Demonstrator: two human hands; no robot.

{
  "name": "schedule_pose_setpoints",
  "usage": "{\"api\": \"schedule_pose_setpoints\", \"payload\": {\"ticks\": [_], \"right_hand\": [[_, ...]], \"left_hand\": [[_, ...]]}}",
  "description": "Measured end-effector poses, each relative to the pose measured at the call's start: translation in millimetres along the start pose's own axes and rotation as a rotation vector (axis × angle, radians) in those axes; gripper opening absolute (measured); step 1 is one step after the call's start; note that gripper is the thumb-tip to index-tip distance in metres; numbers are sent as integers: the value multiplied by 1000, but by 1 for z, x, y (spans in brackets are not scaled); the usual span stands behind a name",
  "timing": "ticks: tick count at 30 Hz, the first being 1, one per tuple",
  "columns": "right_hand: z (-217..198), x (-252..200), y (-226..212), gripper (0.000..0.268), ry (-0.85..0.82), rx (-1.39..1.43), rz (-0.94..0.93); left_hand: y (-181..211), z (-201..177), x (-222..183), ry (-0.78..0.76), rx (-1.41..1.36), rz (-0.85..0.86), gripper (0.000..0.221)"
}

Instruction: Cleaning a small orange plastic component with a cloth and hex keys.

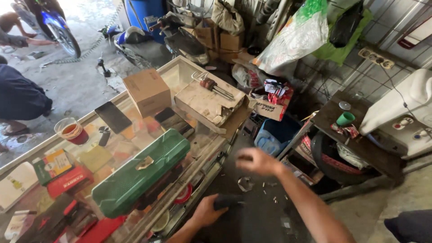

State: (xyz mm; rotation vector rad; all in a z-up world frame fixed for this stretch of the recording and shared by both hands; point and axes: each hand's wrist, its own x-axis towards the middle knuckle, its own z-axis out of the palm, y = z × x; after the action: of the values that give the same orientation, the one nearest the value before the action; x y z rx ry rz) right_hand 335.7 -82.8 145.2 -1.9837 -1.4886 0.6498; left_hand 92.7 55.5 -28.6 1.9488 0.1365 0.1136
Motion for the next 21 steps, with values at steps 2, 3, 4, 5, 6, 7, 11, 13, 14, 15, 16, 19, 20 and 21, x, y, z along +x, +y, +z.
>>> {"api": "schedule_pose_setpoints", "payload": {"ticks": [2, 3, 4, 5, 6, 7, 11, 13, 14, 15, 16, 19, 20, 21], "right_hand": [[-30, 41, -8, 44, 163, -29, 61], [-43, 65, -15, 46, 295, -79, 160], [-57, 89, -22, 48, 428, -129, 259], [-64, 112, -16, 48, 429, -127, 258], [-72, 134, -10, 49, 514, -199, 251], [-78, 156, -3, 50, 596, -270, 245], [-86, 223, 27, 61, 624, -420, 243], [-87, 239, 24, 69, 544, -523, 321], [-88, 248, 34, 69, 548, -521, 319], [-89, 256, 44, 66, 507, -538, 355], [-90, 264, 54, 64, 465, -555, 391], [-100, 280, 56, 64, 379, -573, 458], [-102, 284, 57, 64, 383, -572, 459], [-101, 288, 58, 67, 336, -581, 492]], "left_hand": [[-49, 11, -8, 37, 17, -40, 33], [-85, 20, -14, 89, 31, -48, 36], [-122, 29, -20, 141, 46, -56, 39], [-142, 33, -24, 141, 49, -57, 39], [-164, 36, -29, 187, 76, -104, 46], [-185, 40, -35, 233, 104, -153, 54], [-224, 56, -61, 82, 151, -610, 37], [-271, 79, -66, 246, 34, -607, 40], [-276, 73, -63, 248, 38, -604, 40], [-280, 69, -60, 235, 23, -597, 40], [-283, 66, -56, 222, 7, -589, 40], [-293, 57, -49, 178, -35, -568, 41], [-296, 54, -46, 162, -48, -560, 41], [-299, 55, -47, 146, -64, -557, 42]]}}
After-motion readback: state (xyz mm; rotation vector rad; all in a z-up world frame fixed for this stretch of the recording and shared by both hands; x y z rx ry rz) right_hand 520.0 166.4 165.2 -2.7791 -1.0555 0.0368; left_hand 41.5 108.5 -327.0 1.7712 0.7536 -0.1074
